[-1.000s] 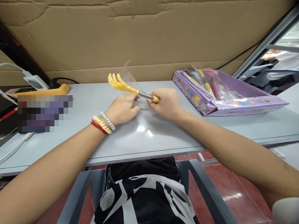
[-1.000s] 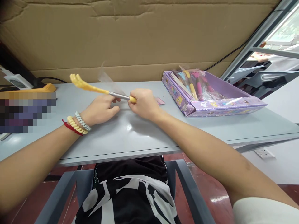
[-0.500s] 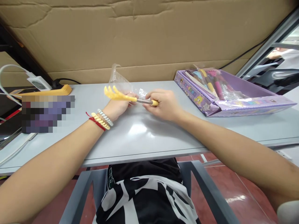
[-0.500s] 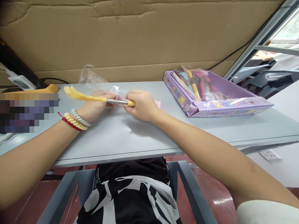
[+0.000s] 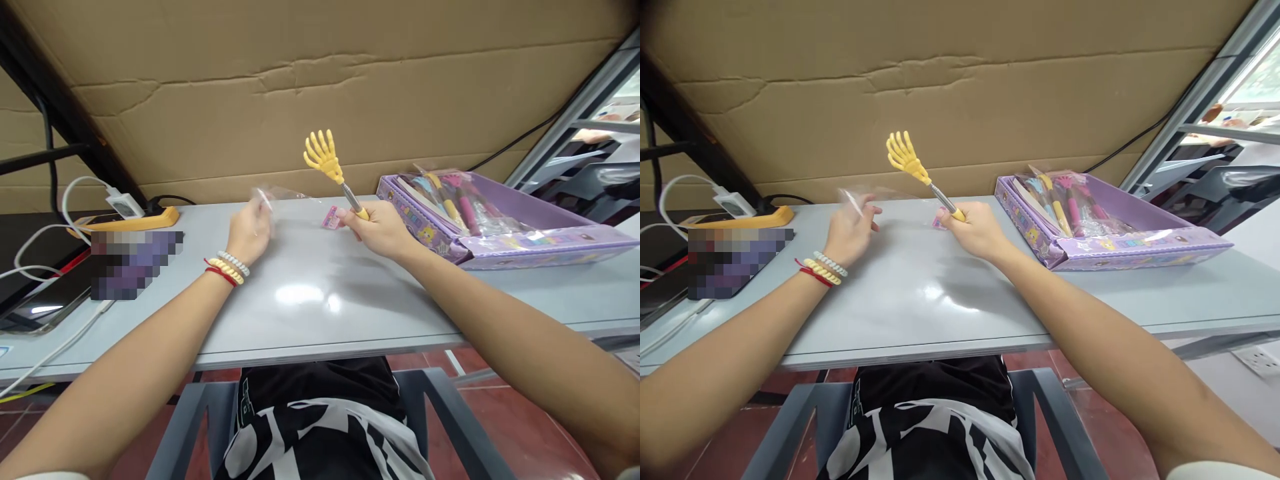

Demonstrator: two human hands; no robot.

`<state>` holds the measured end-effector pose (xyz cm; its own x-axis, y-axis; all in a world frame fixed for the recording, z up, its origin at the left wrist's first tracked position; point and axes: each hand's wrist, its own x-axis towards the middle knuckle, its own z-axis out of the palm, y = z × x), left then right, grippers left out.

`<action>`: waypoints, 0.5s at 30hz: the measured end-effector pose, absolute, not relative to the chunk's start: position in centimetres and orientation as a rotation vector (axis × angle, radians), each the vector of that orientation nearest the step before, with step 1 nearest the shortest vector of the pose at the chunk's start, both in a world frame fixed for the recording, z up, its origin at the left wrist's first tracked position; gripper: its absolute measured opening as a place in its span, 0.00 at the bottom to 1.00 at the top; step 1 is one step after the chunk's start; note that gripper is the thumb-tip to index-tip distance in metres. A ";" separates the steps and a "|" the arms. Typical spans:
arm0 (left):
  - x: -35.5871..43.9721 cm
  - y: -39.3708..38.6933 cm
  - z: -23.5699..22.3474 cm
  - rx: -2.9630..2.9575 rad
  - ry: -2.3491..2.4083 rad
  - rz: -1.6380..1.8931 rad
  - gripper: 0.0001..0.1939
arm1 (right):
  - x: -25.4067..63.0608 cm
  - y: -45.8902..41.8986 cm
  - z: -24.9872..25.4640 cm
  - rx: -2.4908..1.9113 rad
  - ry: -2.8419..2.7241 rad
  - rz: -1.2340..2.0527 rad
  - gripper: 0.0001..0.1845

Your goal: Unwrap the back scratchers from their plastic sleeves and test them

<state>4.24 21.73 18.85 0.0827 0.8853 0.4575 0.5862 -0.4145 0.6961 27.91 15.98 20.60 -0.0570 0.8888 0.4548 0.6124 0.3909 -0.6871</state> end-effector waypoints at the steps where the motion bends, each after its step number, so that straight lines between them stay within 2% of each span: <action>1: 4.2 21.6 18.7 2.177 1.479 1.215 0.22 | 27.8 15.8 20.6 -1.296 -1.761 0.580 0.24; 4: 4.5 21.0 18.6 2.461 1.478 1.120 0.25 | 27.1 15.5 20.4 -1.200 -1.661 1.083 0.30; 6: 4.7 20.8 18.6 2.553 1.474 1.115 0.27 | 26.7 15.3 20.2 -1.144 -1.570 1.261 0.31; 10: 5.2 20.4 18.8 2.661 1.515 1.065 0.29 | 26.1 15.0 19.9 -1.090 -1.552 1.389 0.30; 15: 5.9 19.1 19.2 2.760 1.631 0.747 0.29 | 25.6 14.4 19.9 -1.081 -1.626 1.358 0.20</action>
